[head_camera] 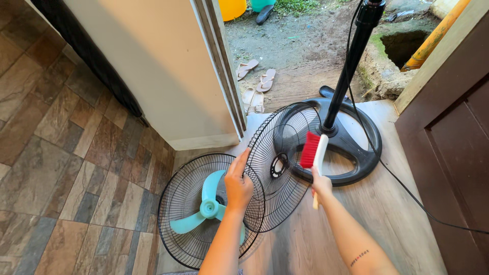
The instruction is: The person wipes the back housing of a standing fan with an orange cloth, then uses a red-bristled brush to clean the front wire cage. The fan remains disassembled on the floor during the cleaning.
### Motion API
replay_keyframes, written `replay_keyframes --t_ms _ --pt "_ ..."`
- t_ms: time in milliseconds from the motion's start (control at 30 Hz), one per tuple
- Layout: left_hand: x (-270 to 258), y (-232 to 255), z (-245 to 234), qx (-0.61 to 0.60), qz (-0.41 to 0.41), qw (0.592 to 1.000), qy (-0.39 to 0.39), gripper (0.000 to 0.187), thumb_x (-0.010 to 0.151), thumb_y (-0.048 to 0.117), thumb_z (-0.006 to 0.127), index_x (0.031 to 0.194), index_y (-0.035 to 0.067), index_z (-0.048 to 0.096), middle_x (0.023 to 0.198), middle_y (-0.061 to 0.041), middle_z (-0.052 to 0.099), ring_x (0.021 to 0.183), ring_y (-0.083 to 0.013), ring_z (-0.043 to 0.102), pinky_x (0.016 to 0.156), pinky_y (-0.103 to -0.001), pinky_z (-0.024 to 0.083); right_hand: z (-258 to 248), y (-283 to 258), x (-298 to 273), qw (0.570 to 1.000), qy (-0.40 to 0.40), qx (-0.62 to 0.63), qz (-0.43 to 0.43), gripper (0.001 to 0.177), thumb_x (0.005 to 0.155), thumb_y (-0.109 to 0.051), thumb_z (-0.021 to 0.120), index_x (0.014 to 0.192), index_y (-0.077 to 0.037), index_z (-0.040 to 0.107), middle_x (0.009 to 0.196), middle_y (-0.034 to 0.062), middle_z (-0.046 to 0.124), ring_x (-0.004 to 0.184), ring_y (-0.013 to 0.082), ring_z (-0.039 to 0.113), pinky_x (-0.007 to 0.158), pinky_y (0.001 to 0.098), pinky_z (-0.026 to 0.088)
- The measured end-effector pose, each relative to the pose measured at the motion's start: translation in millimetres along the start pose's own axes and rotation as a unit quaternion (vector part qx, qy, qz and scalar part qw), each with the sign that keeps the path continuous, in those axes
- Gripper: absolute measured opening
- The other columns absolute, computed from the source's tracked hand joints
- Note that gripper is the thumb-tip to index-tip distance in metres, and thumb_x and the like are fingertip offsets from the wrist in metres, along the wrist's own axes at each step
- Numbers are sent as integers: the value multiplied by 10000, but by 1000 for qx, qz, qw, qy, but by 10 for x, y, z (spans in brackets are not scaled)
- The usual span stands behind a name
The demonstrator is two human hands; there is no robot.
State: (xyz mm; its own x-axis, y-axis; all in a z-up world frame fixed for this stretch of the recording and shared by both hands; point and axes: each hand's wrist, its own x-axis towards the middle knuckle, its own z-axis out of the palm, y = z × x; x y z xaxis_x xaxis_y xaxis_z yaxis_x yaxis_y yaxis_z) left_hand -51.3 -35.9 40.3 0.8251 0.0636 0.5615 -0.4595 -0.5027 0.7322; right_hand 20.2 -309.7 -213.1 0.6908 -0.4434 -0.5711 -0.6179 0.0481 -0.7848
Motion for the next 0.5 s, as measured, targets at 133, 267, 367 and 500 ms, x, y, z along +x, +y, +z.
replay_keyframes --t_ms 133,267,367,500 --pt "13 -61 50 21 8 1000 0 804 645 -167 444 1386 88 626 1281 -232 681 1195 -401 650 1061 -406 471 36 -222 -32 958 -94 261 79 576 903 -664 682 829 -120 508 556 -20 418 426 138 393 404 327 323" --pt "-67 -167 86 -10 -42 999 -23 789 666 -151 445 1388 106 633 1232 -232 695 1126 -390 677 1023 -382 507 279 -687 -513 934 -181 310 5 526 898 -648 627 778 -164 459 521 -23 396 386 116 395 358 300 316" --pt "-9 -228 98 -5 -33 999 7 789 652 -141 445 1381 97 635 1225 -240 697 1133 -396 681 1022 -384 507 554 -813 -1165 941 -225 218 -130 500 919 -594 596 779 -127 485 504 -10 437 348 116 396 313 306 312" --pt "32 -303 51 -28 -59 997 47 774 668 -141 427 1378 86 632 1228 -227 712 1138 -379 695 1026 -385 513 787 -386 -1892 927 -297 117 -195 451 947 -544 606 827 -116 525 504 -30 459 353 91 416 319 292 333"
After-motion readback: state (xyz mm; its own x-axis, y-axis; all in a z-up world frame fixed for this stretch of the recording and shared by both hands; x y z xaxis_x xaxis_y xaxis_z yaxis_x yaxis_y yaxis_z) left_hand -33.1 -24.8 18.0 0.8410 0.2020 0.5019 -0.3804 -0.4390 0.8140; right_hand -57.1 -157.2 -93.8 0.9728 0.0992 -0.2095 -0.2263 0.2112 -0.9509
